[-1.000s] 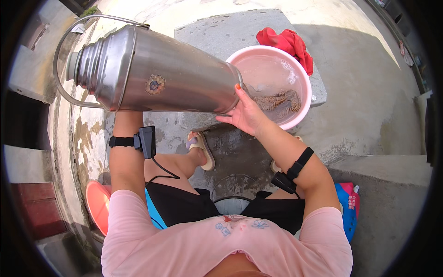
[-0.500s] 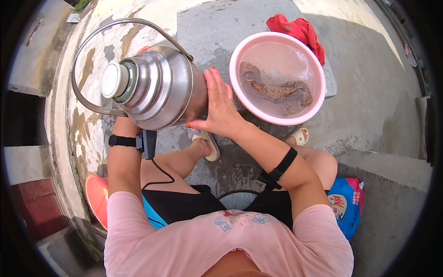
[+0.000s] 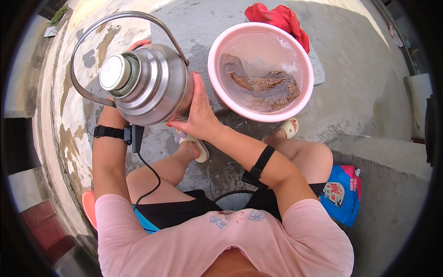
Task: The person scrubs the interior and exterior of a metal thermos using a cloth and water from a pink basin, then rinses the cloth under a tap. The thermos is handled repeatedly, turned, and wiped on multiple surfaces.
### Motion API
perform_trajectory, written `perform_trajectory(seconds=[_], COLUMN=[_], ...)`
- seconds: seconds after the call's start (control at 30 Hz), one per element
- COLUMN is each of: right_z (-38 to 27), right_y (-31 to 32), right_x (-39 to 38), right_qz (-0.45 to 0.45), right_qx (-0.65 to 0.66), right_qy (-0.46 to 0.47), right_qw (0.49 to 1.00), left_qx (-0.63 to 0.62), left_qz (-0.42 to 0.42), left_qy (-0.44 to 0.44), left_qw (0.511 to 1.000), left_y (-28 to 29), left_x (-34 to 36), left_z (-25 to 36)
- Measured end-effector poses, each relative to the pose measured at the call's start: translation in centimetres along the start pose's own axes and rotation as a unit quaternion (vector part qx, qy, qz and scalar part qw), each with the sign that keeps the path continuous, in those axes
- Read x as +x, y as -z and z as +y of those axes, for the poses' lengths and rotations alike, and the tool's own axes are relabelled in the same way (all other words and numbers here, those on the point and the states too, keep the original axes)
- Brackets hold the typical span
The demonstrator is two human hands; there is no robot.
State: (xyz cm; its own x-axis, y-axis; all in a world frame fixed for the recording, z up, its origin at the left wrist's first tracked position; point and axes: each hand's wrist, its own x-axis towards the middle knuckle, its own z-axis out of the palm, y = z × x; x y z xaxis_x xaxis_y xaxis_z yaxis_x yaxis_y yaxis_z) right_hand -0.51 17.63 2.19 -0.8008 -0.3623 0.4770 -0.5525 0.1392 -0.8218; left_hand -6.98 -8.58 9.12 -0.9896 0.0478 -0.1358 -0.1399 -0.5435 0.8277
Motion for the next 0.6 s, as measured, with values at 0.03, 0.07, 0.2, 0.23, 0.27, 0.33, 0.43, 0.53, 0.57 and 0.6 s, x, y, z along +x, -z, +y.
perform_trajectory(seconds=[0.03, 0.07, 0.2, 0.23, 0.27, 0.33, 0.43, 0.53, 0.57, 0.6], right_z=[0.2, 0.3, 0.6, 0.7, 0.8, 1.0, 1.0, 0.9, 0.8, 1.0], right_y=[0.0, 0.0, -0.2, -0.3, -0.5, -0.8, -1.1, 0.4, 1.2, 2.9], right_x=[0.1, 0.2, 0.7, 0.8, 0.8, 0.8, 0.6, 0.6, 0.8, 0.8], right_qz=[0.003, 0.005, 0.012, 0.010, 0.009, 0.017, 0.021, -0.010, -0.035, -0.055], right_qx=[0.005, 0.000, -0.008, -0.008, -0.012, -0.013, -0.022, -0.044, -0.049, -0.086], right_qy=[-0.002, -0.005, -0.017, -0.020, -0.024, -0.037, -0.036, -0.026, -0.027, -0.036], right_qw=[1.000, 1.000, 1.000, 1.000, 1.000, 0.999, 0.999, 0.999, 0.998, 0.994], left_qx=[0.003, 0.005, 0.012, 0.013, 0.015, 0.019, 0.030, 0.045, 0.054, 0.067], left_qz=[0.005, 0.008, 0.024, 0.025, 0.027, 0.032, 0.038, 0.052, 0.059, 0.070], left_qy=[0.003, 0.005, 0.013, 0.016, 0.017, 0.020, 0.024, 0.028, 0.030, 0.031], left_qw=[1.000, 1.000, 1.000, 0.999, 0.999, 0.999, 0.999, 0.997, 0.996, 0.995], left_y=[0.2, 0.3, 0.8, 1.0, 1.2, 1.6, 2.0, 1.8, 1.6, 1.4], left_x=[0.3, 0.7, 1.8, 2.0, 2.3, 2.6, 3.1, 3.3, 3.0, 2.7], left_z=[0.0, -0.1, -0.1, -0.1, -0.1, -0.1, 0.2, 0.4, 0.5, 0.6])
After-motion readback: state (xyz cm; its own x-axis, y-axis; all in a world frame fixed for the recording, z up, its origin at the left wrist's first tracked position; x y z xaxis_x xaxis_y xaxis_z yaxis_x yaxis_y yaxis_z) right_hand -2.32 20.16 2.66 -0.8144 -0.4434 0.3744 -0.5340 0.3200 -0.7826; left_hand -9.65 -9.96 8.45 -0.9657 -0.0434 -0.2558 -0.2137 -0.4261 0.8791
